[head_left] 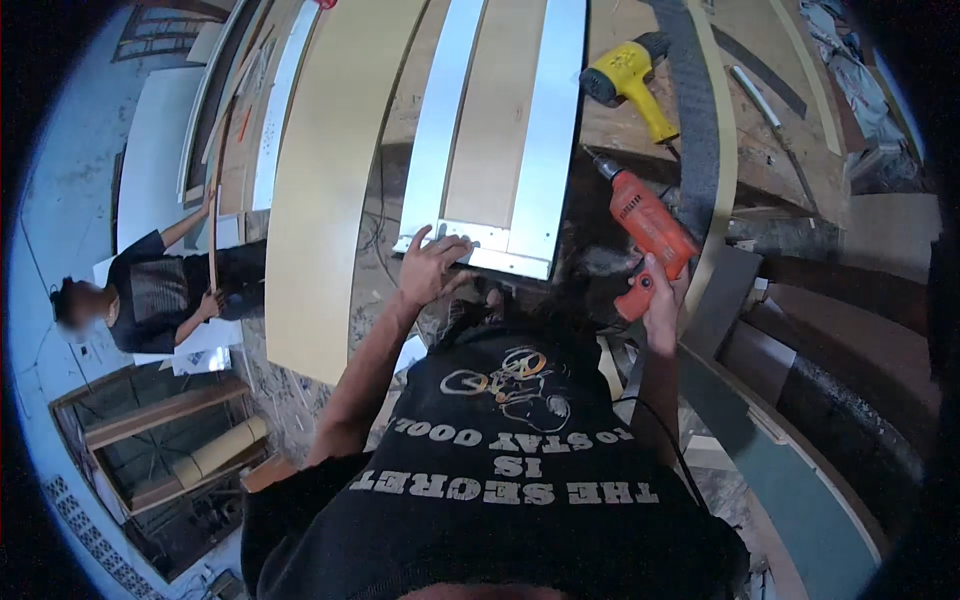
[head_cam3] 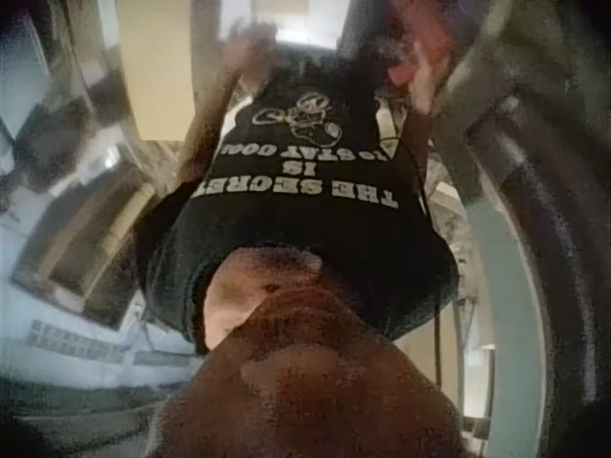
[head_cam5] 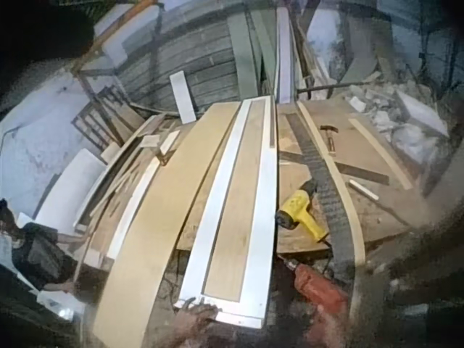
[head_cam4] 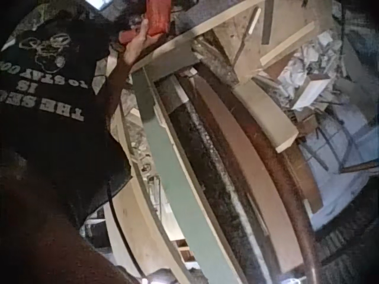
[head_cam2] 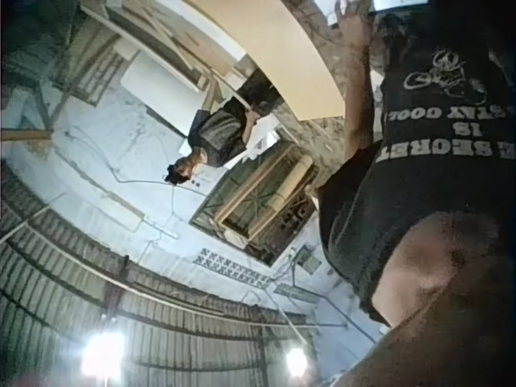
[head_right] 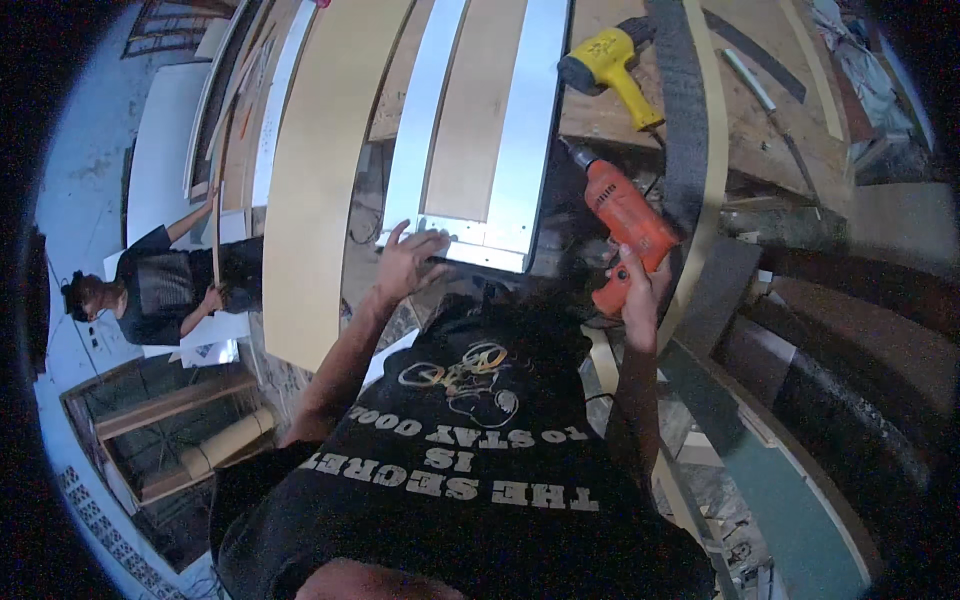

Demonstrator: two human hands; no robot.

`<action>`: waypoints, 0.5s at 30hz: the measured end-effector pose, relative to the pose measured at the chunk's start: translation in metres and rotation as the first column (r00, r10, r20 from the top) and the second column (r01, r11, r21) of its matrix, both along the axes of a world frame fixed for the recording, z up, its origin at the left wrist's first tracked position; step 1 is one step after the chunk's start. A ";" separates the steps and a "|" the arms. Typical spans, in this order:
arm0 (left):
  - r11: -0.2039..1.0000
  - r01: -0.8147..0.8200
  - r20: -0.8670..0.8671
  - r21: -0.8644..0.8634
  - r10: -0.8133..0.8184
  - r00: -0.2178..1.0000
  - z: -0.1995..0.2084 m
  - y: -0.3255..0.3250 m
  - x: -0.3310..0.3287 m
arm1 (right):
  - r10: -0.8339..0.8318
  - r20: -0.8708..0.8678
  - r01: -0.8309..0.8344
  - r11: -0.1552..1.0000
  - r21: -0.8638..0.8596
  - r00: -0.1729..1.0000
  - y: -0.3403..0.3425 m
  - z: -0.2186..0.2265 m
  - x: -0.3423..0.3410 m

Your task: The person uses a power drill to drive screws into a white wooden frame, then applies a long tan laminate strip to the edge of a board and uses a heat gun to bond the adhesive.

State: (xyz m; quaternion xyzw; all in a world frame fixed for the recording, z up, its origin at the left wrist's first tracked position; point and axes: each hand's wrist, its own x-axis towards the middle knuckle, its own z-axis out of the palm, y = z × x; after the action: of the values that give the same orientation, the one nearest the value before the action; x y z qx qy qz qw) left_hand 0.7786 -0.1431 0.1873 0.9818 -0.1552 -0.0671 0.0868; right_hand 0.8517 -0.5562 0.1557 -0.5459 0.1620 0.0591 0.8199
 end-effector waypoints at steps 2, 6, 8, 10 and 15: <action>1.000 -0.022 -0.023 0.022 0.022 0.999 0.001 -0.003 -0.001 | 0.007 -0.004 -0.007 1.000 0.022 1.000 0.002 0.000 0.001; 0.988 -0.151 -0.058 -0.039 0.149 0.987 0.005 -0.014 -0.015 | -0.066 -0.071 0.076 0.986 0.148 0.995 0.009 0.013 -0.008; 0.984 -0.153 -0.033 -0.094 0.151 0.988 0.004 -0.020 -0.016 | -0.079 -0.018 0.081 0.979 0.185 0.997 0.003 0.020 -0.006; 0.969 -0.156 0.056 -0.194 0.169 0.984 -0.002 -0.024 -0.016 | -0.287 -0.059 0.293 0.942 0.166 0.956 -0.011 -0.004 -0.015; 0.961 -0.203 -0.013 -0.189 0.204 0.979 0.001 -0.020 -0.021 | -0.339 0.196 0.362 0.927 -0.093 0.920 -0.044 -0.001 0.041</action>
State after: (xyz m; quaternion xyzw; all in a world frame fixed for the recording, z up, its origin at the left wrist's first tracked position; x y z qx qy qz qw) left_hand 0.7574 -0.1629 0.1887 0.9800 -0.0594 -0.0397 0.1859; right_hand 0.8927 -0.6004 0.1548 -0.5623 0.1876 -0.1480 0.7916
